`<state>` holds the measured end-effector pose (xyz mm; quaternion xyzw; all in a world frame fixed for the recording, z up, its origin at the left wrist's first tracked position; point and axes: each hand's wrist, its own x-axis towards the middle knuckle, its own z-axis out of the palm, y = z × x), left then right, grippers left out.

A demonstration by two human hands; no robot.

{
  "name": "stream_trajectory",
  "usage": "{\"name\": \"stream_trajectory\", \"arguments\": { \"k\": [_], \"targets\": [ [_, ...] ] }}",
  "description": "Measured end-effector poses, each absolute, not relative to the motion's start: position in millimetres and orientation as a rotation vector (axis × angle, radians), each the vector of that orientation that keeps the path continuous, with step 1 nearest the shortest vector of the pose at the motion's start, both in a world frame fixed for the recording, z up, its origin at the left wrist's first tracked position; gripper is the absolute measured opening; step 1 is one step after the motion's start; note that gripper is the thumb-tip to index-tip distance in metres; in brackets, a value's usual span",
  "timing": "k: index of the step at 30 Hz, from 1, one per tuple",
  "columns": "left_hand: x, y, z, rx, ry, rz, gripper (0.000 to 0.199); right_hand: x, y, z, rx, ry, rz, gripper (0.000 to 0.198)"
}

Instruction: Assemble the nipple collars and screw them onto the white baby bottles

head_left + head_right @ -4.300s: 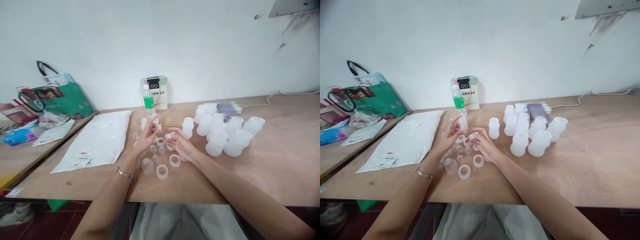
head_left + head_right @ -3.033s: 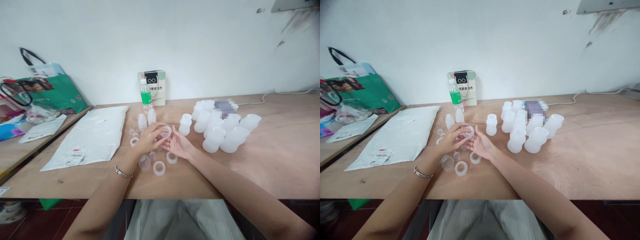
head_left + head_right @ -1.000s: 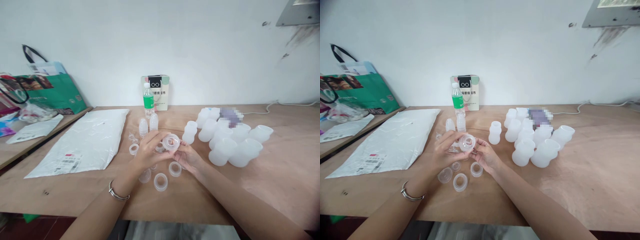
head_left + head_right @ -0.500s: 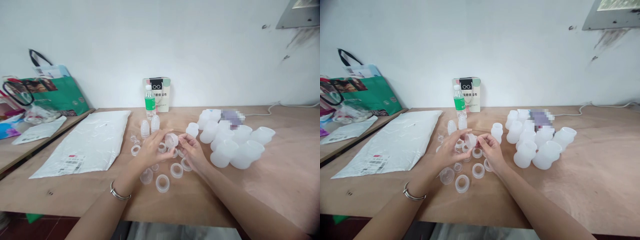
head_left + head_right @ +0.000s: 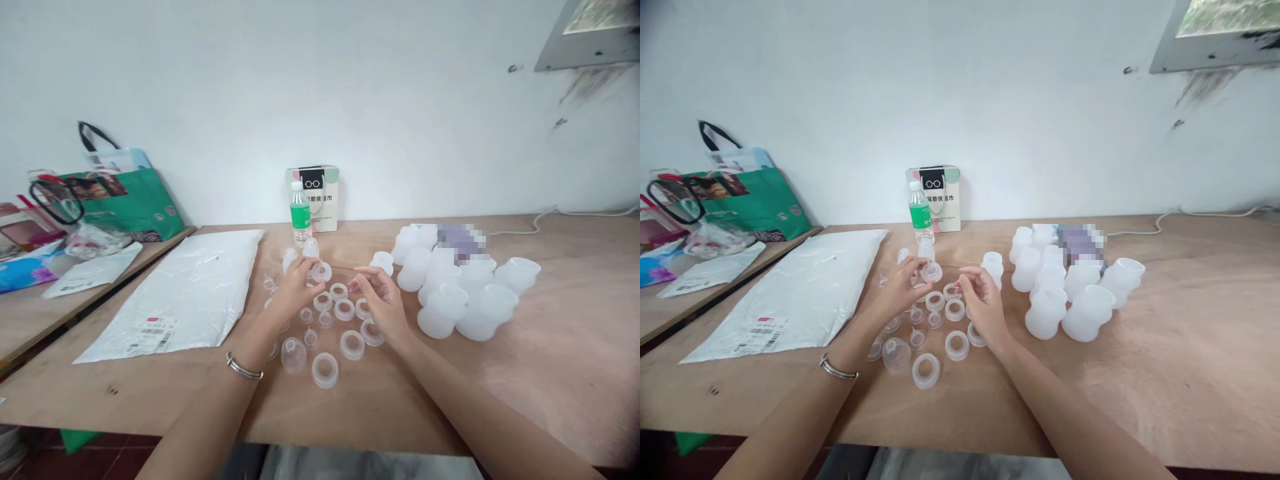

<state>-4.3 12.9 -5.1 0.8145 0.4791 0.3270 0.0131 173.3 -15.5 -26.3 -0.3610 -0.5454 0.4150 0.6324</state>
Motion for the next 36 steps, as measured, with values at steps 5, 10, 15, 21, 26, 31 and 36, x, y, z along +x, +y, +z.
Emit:
{"name": "stream_trajectory", "arguments": {
  "k": [5, 10, 15, 21, 26, 31, 36],
  "targets": [
    [4.6, 44.8, -3.3, 2.558, 1.621, 0.589, 0.016, 179.7, -4.8, -40.0, -1.081, -1.580, 0.813, 0.019],
    [17.8, 66.0, -8.5, 2.547, 1.697, 0.320, 0.012, 181.2, -5.0, -45.9, -1.120, -1.873, 0.696, 0.006],
    [17.9, 55.3, 2.4, 2.545, 1.703, 0.292, 0.015, 181.6, -8.0, -49.1, -1.137, -2.079, 0.545, 0.003],
    [9.4, 2.5, 32.3, 2.646, 1.375, 0.189, 0.011, 181.6, -6.6, -55.1, -1.147, -2.193, 0.461, 0.010],
    [12.7, -17.2, 23.3, 2.818, 1.255, -0.134, 0.016, 181.8, -5.7, -53.6, -1.141, -2.197, 0.434, 0.011],
    [15.7, -13.0, 5.3, 2.880, 1.340, -0.215, 0.021, 182.1, -7.6, -46.3, -1.169, -2.070, 0.421, 0.012],
    [7.8, -11.7, 5.2, 2.824, 1.295, -0.145, 0.021, 180.2, -10.1, -40.6, -1.137, -1.815, 0.563, 0.018]
  ]
}}
